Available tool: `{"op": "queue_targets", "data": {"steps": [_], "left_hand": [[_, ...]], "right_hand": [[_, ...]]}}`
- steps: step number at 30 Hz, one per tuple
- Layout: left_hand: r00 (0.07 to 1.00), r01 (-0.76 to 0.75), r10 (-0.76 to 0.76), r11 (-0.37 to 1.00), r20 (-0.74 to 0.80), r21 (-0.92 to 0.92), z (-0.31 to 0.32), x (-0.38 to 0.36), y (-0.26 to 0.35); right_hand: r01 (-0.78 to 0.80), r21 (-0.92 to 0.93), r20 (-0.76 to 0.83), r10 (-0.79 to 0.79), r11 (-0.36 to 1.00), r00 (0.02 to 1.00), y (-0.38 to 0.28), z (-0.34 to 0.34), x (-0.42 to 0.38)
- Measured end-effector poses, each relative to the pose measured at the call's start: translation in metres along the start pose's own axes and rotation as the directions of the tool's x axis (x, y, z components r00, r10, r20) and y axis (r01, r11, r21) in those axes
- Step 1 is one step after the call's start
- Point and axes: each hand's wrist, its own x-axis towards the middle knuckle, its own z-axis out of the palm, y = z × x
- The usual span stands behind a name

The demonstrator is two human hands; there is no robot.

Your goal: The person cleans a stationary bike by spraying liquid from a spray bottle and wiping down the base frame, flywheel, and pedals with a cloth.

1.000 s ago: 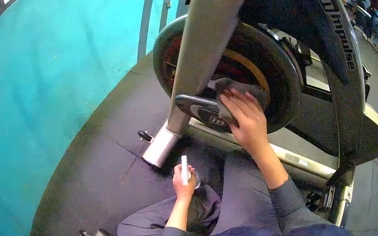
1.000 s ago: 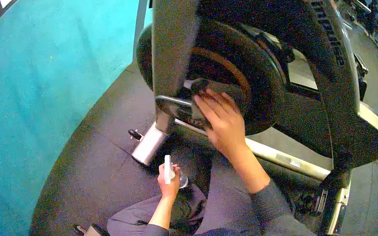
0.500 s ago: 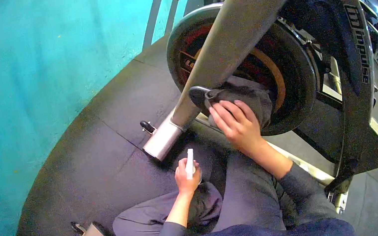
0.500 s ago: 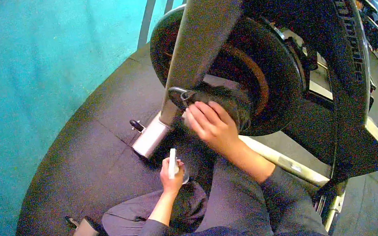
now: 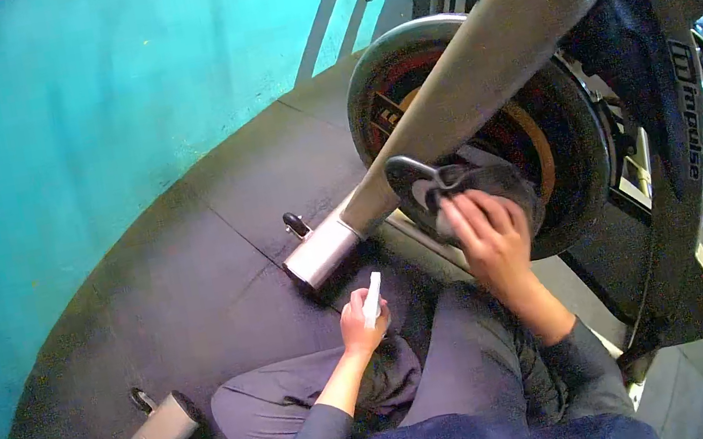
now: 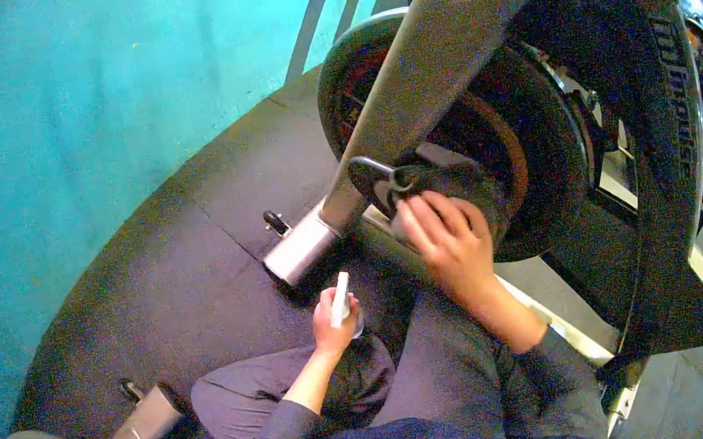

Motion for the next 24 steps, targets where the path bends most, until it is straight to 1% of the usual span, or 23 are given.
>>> {"op": "queue_targets", "data": {"steps": [1, 2, 4, 6, 8, 10, 11, 12, 13, 14, 16, 17, 18, 20, 22, 23, 24], "left_hand": [[1.000, -0.029, 0.029, 1.000, -0.004, 0.000, 0.000, 0.001, 0.000], [0.998, -0.059, 0.059, 0.998, -0.006, -0.001, 0.001, 0.001, 0.000], [0.998, -0.060, 0.060, 0.998, -0.016, -0.013, 0.005, 0.001, 0.000], [0.996, -0.070, 0.072, 0.997, -0.050, 0.038, 0.007, 0.001, -0.001], [0.996, -0.069, 0.071, 0.997, -0.047, 0.045, 0.008, 0.001, -0.004], [0.996, -0.064, 0.068, 0.996, -0.057, 0.060, 0.009, 0.000, -0.006], [0.996, -0.064, 0.068, 0.996, -0.056, 0.065, 0.009, 0.001, -0.005], [0.996, -0.073, 0.074, 0.997, -0.044, 0.030, 0.008, 0.001, -0.005], [0.996, -0.081, 0.081, 0.997, -0.033, -0.005, 0.007, 0.001, -0.006], [0.996, -0.081, 0.081, 0.997, -0.033, -0.001, 0.006, 0.001, -0.006], [0.998, -0.024, 0.025, 1.000, -0.052, 0.017, 0.010, -0.002, -0.009], [0.999, -0.031, 0.030, 0.999, -0.042, -0.010, 0.011, -0.002, -0.012], [0.999, -0.023, 0.022, 1.000, -0.050, -0.011, 0.011, -0.002, -0.014], [0.993, -0.107, 0.108, 0.994, -0.036, 0.025, 0.012, -0.002, -0.018], [0.994, -0.089, 0.090, 0.996, -0.058, 0.016, 0.012, -0.002, -0.014], [0.994, -0.096, 0.096, 0.995, -0.058, 0.011, 0.011, -0.001, -0.012], [0.994, -0.087, 0.087, 0.996, -0.058, 0.005, 0.012, -0.002, -0.013]], "right_hand": [[-0.025, -0.041, -0.013, 0.025, 0.999, 1.000, 0.002, -0.006, -0.005], [-0.021, -0.044, -0.006, 0.021, 0.999, 1.000, 0.002, -0.006, -0.010], [-0.029, -0.115, -0.053, 0.023, 0.993, 0.998, 0.003, -0.003, -0.018], [-0.017, -0.150, -0.050, 0.009, 0.988, 0.999, 0.003, 0.005, -0.016], [0.013, -0.103, -0.047, -0.018, 0.995, 0.999, -0.003, 0.015, -0.003], [0.044, -0.090, -0.119, -0.055, 0.995, 0.991, -0.012, 0.040, 0.008], [0.091, -0.074, -0.071, -0.097, 0.993, 0.993, -0.015, 0.046, 0.013], [0.136, -0.056, -0.025, -0.138, 0.989, 0.990, -0.020, 0.052, 0.017], [0.163, -0.086, -0.024, -0.165, 0.983, 0.986, -0.027, 0.064, 0.018], [0.161, -0.083, -0.026, -0.164, 0.983, 0.986, -0.030, 0.068, 0.017], [0.185, -0.062, 0.096, -0.179, 0.981, 0.979, -0.033, 0.069, 0.018], [0.194, -0.013, 0.118, -0.191, 0.981, 0.974, -0.029, 0.065, 0.018], [0.204, -0.008, 0.117, -0.202, 0.979, 0.972, -0.025, 0.063, 0.018], [0.209, 0.064, 0.062, -0.213, 0.976, 0.975, -0.013, 0.059, 0.016], [0.146, -0.008, 0.002, -0.146, 0.989, 0.989, 0.003, 0.025, 0.023], [0.113, 0.016, 0.024, -0.113, 0.994, 0.993, 0.005, 0.025, 0.020], [0.120, 0.017, 0.032, -0.121, 0.993, 0.992, 0.004, 0.026, 0.019]]}}
